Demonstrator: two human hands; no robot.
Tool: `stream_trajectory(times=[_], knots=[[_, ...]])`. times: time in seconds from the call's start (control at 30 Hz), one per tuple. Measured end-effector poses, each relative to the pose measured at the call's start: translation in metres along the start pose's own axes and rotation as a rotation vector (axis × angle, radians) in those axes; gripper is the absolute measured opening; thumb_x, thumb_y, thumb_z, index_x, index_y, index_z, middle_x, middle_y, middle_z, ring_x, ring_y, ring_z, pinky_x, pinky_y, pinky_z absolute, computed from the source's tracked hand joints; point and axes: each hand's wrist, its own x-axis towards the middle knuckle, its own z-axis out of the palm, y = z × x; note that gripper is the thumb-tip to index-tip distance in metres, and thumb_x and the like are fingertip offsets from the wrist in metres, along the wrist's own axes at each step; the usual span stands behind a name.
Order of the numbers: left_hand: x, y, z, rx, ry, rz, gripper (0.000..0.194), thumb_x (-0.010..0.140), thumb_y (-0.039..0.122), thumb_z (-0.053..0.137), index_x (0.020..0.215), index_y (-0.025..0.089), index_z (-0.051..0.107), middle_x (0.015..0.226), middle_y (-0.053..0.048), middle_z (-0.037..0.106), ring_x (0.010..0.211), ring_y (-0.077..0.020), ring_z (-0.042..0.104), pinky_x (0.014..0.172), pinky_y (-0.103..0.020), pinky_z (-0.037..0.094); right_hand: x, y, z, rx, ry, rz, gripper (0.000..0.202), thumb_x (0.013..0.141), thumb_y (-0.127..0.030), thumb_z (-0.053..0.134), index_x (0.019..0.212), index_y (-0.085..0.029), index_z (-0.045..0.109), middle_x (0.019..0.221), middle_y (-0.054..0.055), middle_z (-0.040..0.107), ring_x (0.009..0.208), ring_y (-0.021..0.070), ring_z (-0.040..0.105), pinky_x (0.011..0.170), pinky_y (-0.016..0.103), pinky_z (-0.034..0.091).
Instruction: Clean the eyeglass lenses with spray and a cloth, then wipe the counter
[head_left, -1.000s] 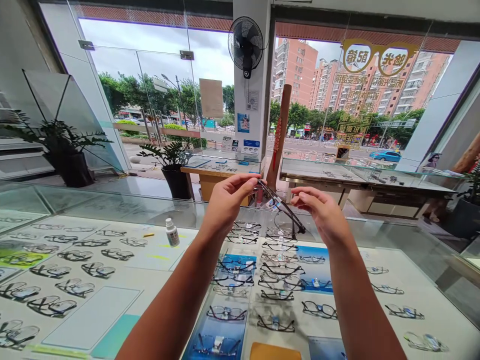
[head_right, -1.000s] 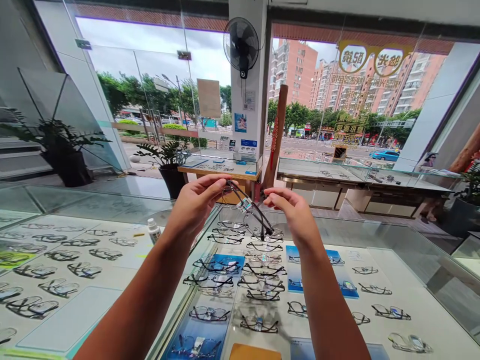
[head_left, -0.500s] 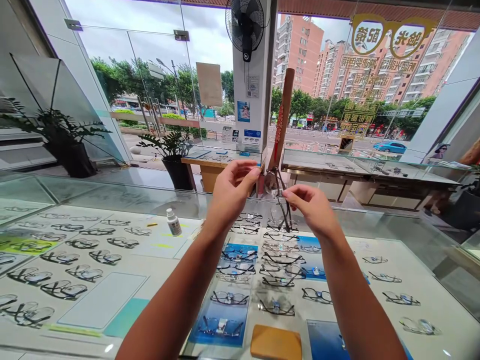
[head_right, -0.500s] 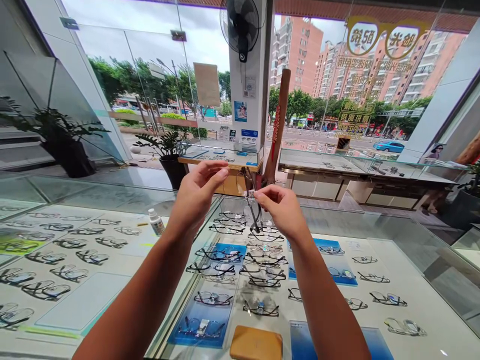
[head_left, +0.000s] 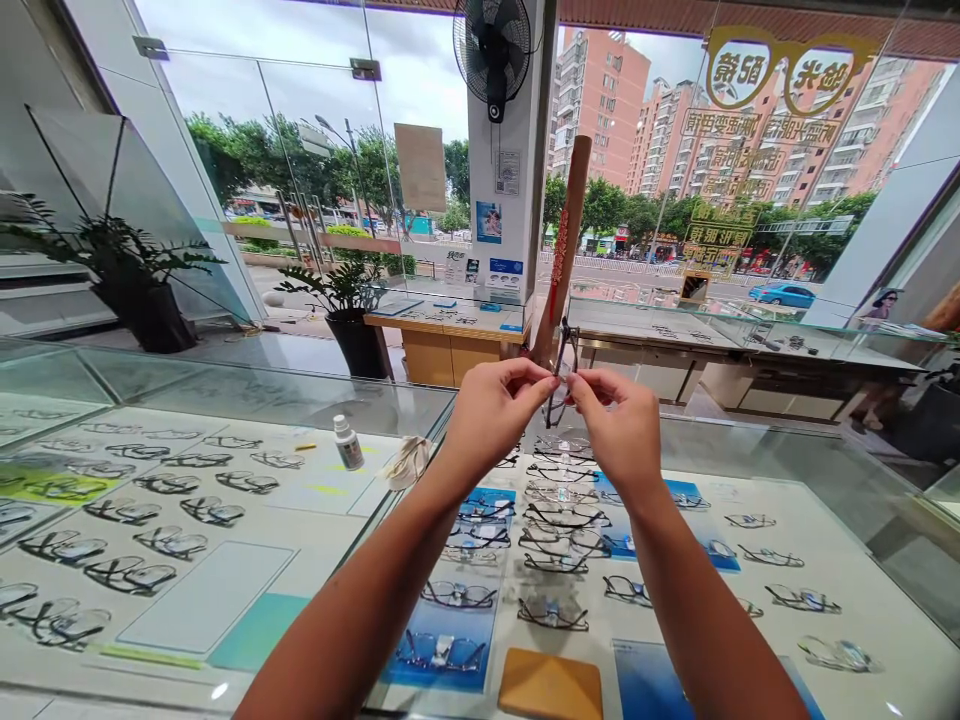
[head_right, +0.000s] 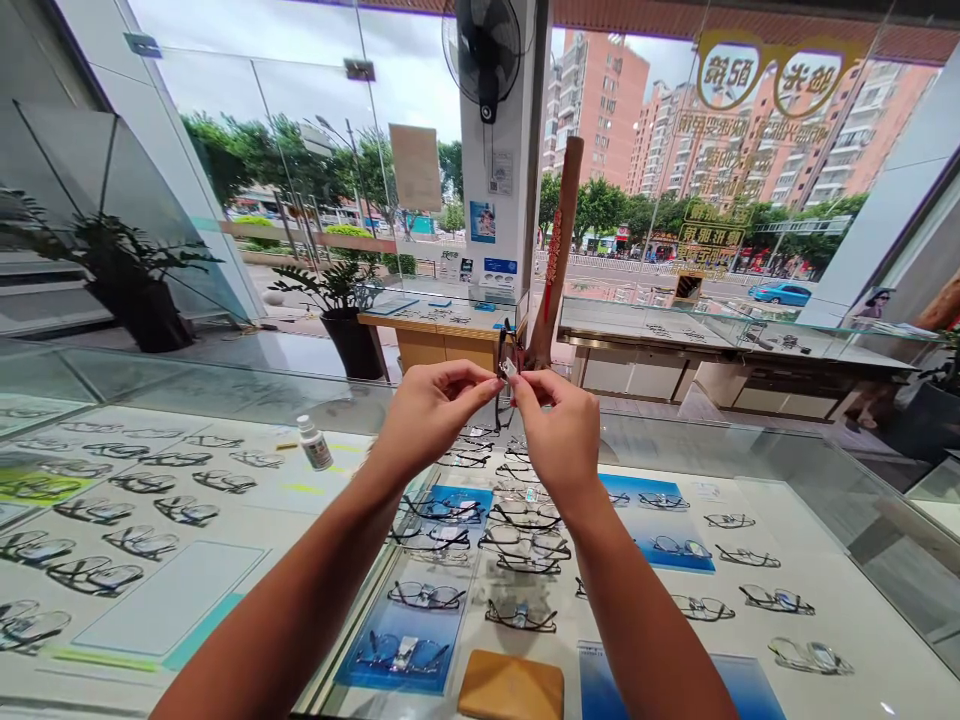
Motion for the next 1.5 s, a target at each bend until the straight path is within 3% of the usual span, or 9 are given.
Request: stream_trajectory(times=[0.2,0.4,0.6,0.77,0.9,1.07,1.17,1.33,1.5], knots=[[0.003,-0.002,-0.004,0.163,-0.003,0.033,0.025,0.093,0.04,0.068,0.086,0.018,0.079,0.061,0.001,0.059,0.061,-0.0141,0.049,0.058,-0.027,0.031,-0.005,-0.005,0.002,-0.274,0.002,-0.067,0.024,0.102,-0.037,0.064,0.094,-0.023,0.081,0.085,0.003,0.079,0.074,0.022,0.07,0.074,0.034,0.048],[0.012,-0.009,-0.026,0.418,-0.197,0.043,0.019,0.09,0.035,0.067,0.088,0.021,0.079,0.074,-0.003,0.071,0.066,-0.0164,0.055,0.062,-0.029,0.035,0.0,-0.009,-0.013,-0.339,-0.012,-0.039,0.025,0.101,-0.039,0.064,0.087,-0.022,0.078,0.081,0.002,0.075,0.068,0.0195,0.063,0.068,0.033,0.044],[0.02,-0.03,-0.031,0.603,-0.344,-0.019,0.011,0.082,0.027,0.071,0.083,0.023,0.081,0.07,-0.003,0.068,0.067,-0.0181,0.058,0.067,-0.031,0.038,0.004,-0.01,-0.026,-0.253,0.038,-0.056,0.025,0.1,-0.036,0.067,0.082,-0.021,0.072,0.066,0.0,0.06,0.056,0.015,0.048,0.057,0.031,0.035],[0.022,-0.055,-0.025,0.615,-0.522,-0.114,0.005,0.074,0.02,0.076,0.075,0.023,0.08,0.065,-0.003,0.064,0.074,-0.021,0.062,0.073,-0.033,0.042,0.004,-0.021,-0.035,-0.327,-0.032,-0.084,0.029,0.103,-0.032,0.069,0.078,-0.017,0.074,0.056,-0.005,0.041,0.053,0.0121,0.037,0.059,0.032,0.031],[0.01,-0.092,-0.02,0.652,-0.603,-0.226,0.007,0.074,0.02,0.076,0.079,0.022,0.081,0.068,-0.004,0.066,0.081,-0.0225,0.063,0.077,-0.033,0.043,0.008,-0.03,-0.039,-0.413,-0.111,-0.064,0.041,0.106,-0.04,0.069,0.073,-0.015,0.075,0.053,-0.005,0.034,0.054,0.0113,0.032,0.061,0.034,0.027],[-0.022,-0.128,-0.028,0.842,-0.566,-0.225,0.021,0.09,0.026,0.064,0.1,0.021,0.082,0.087,-0.007,0.076,0.085,-0.0219,0.065,0.077,-0.03,0.044,0.011,-0.031,-0.04,-0.413,-0.16,-0.057,0.055,0.109,-0.046,0.063,0.063,-0.017,0.07,0.049,-0.005,0.029,0.051,0.0116,0.028,0.059,0.035,0.024],[-0.033,-0.138,-0.034,0.878,-0.555,-0.224,0.024,0.094,0.026,0.061,0.105,0.022,0.082,0.097,-0.008,0.079,0.087,-0.0229,0.068,0.075,-0.03,0.044,0.01,-0.029,-0.04,-0.372,-0.107,-0.12,0.054,0.107,-0.043,0.065,0.059,-0.019,0.064,0.054,-0.004,0.032,0.053,0.0126,0.03,0.057,0.035,0.022],[-0.037,-0.151,-0.039,0.875,-0.647,-0.208,0.024,0.091,0.027,0.061,0.102,0.024,0.083,0.099,-0.007,0.081,0.088,-0.0233,0.07,0.076,-0.03,0.045,0.005,-0.026,-0.039,-0.291,-0.17,-0.117,0.053,0.103,-0.053,0.07,0.061,-0.022,0.06,0.053,-0.005,0.032,0.05,0.0122,0.028,0.054,0.032,0.022],[-0.038,-0.163,-0.037,0.91,-0.673,-0.244,0.019,0.088,0.025,0.066,0.097,0.024,0.083,0.096,-0.007,0.08,0.088,-0.0244,0.071,0.074,-0.03,0.045,-0.003,-0.032,-0.031,-0.177,-0.091,-0.146,0.058,0.107,-0.046,0.065,0.055,-0.023,0.052,0.053,-0.004,0.027,0.05,0.0127,0.025,0.054,0.033,0.02]])
